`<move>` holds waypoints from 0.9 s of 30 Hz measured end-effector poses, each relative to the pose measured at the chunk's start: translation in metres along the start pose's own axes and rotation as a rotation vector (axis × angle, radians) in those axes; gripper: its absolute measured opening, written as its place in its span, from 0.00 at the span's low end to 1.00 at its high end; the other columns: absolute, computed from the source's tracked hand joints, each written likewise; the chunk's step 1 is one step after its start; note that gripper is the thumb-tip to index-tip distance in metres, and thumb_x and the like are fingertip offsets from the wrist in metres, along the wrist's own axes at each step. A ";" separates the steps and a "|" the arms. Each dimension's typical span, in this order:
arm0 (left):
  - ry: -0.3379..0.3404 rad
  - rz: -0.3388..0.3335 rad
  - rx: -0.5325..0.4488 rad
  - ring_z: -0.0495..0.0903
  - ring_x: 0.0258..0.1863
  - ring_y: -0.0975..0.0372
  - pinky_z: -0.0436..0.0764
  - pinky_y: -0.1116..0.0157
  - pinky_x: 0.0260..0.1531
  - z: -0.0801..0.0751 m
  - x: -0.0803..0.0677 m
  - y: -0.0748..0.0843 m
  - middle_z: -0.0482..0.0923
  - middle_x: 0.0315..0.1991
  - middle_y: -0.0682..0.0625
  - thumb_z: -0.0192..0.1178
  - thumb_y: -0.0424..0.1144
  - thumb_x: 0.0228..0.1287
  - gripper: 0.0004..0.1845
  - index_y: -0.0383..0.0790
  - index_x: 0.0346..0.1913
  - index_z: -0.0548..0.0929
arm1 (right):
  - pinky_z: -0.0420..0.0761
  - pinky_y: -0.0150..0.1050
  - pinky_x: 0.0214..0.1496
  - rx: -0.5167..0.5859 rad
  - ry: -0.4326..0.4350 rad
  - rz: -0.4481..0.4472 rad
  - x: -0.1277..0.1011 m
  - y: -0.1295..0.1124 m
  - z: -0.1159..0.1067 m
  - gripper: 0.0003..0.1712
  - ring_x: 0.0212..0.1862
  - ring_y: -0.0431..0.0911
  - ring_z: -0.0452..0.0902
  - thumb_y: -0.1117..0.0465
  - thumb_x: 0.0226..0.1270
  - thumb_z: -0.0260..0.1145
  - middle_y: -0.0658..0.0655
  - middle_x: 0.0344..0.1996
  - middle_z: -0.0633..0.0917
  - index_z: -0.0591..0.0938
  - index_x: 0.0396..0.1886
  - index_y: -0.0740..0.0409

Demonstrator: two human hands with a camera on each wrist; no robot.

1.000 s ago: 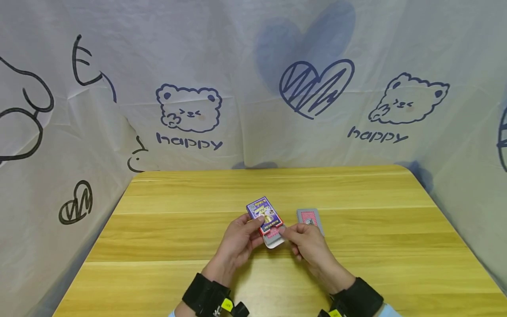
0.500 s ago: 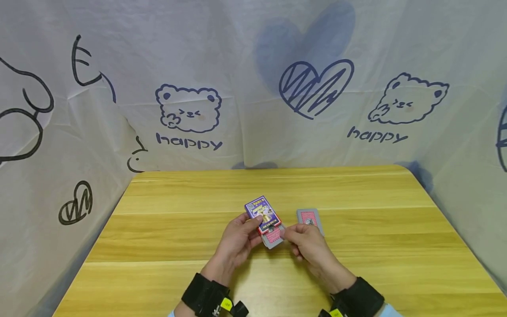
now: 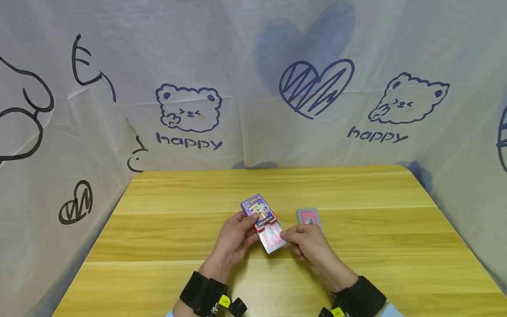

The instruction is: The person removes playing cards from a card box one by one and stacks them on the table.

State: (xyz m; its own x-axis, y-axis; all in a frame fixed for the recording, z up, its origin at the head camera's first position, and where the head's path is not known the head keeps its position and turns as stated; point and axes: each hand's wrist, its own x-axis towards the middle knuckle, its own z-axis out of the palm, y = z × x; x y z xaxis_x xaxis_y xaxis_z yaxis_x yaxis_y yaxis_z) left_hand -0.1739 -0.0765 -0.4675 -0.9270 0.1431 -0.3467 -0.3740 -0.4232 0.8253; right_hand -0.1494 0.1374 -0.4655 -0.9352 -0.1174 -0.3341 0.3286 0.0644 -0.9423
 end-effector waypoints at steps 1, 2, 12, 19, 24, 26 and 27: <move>0.006 0.000 -0.004 0.90 0.40 0.60 0.91 0.66 0.39 -0.001 0.001 0.000 0.89 0.46 0.45 0.60 0.37 0.80 0.24 0.29 0.71 0.72 | 0.63 0.27 0.16 -0.001 -0.012 -0.003 0.000 0.000 -0.001 0.10 0.17 0.37 0.63 0.61 0.70 0.72 0.47 0.16 0.74 0.86 0.37 0.67; 0.012 0.001 -0.006 0.90 0.40 0.60 0.91 0.66 0.39 -0.001 0.001 0.000 0.89 0.46 0.45 0.60 0.37 0.80 0.24 0.29 0.71 0.72 | 0.62 0.27 0.16 -0.004 -0.026 -0.006 0.000 -0.001 -0.001 0.10 0.16 0.36 0.63 0.62 0.70 0.72 0.47 0.16 0.74 0.86 0.36 0.67; 0.117 0.052 -0.048 0.90 0.39 0.60 0.91 0.67 0.39 -0.009 0.005 0.004 0.90 0.46 0.45 0.58 0.37 0.81 0.24 0.29 0.72 0.71 | 0.61 0.27 0.17 -0.119 -0.177 -0.075 -0.004 -0.007 -0.024 0.12 0.16 0.35 0.62 0.61 0.72 0.69 0.45 0.15 0.75 0.88 0.40 0.70; 0.158 0.060 -0.062 0.90 0.39 0.61 0.91 0.66 0.39 -0.011 0.006 0.006 0.90 0.47 0.45 0.57 0.38 0.82 0.22 0.32 0.71 0.72 | 0.61 0.28 0.16 -0.132 -0.115 -0.084 -0.002 -0.020 -0.050 0.12 0.16 0.36 0.62 0.60 0.76 0.67 0.47 0.16 0.76 0.86 0.37 0.66; 0.143 0.059 -0.062 0.91 0.42 0.60 0.91 0.65 0.41 -0.011 0.005 0.007 0.89 0.50 0.43 0.57 0.38 0.82 0.23 0.32 0.72 0.71 | 0.62 0.30 0.16 -0.237 -0.017 -0.106 0.003 -0.026 -0.073 0.15 0.16 0.38 0.64 0.58 0.78 0.66 0.48 0.16 0.75 0.85 0.39 0.69; 0.142 0.058 -0.060 0.91 0.43 0.60 0.91 0.65 0.42 -0.010 0.004 0.008 0.89 0.51 0.43 0.58 0.38 0.81 0.24 0.32 0.72 0.71 | 0.65 0.31 0.18 -0.283 0.023 -0.106 0.006 -0.027 -0.082 0.15 0.18 0.39 0.66 0.59 0.79 0.65 0.49 0.19 0.78 0.85 0.41 0.70; 0.141 0.057 -0.060 0.91 0.43 0.60 0.91 0.65 0.43 -0.010 0.004 0.008 0.89 0.51 0.43 0.58 0.38 0.81 0.24 0.32 0.73 0.71 | 0.65 0.32 0.19 -0.309 0.045 -0.103 0.007 -0.026 -0.086 0.15 0.18 0.39 0.66 0.59 0.79 0.65 0.50 0.21 0.79 0.85 0.41 0.70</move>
State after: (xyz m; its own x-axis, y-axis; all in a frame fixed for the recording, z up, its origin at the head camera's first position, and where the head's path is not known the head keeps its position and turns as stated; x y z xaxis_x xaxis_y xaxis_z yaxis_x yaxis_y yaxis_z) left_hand -0.1804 -0.0882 -0.4670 -0.9318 -0.0076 -0.3630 -0.3151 -0.4800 0.8187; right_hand -0.1763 0.2202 -0.4412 -0.9686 -0.0954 -0.2295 0.1827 0.3530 -0.9176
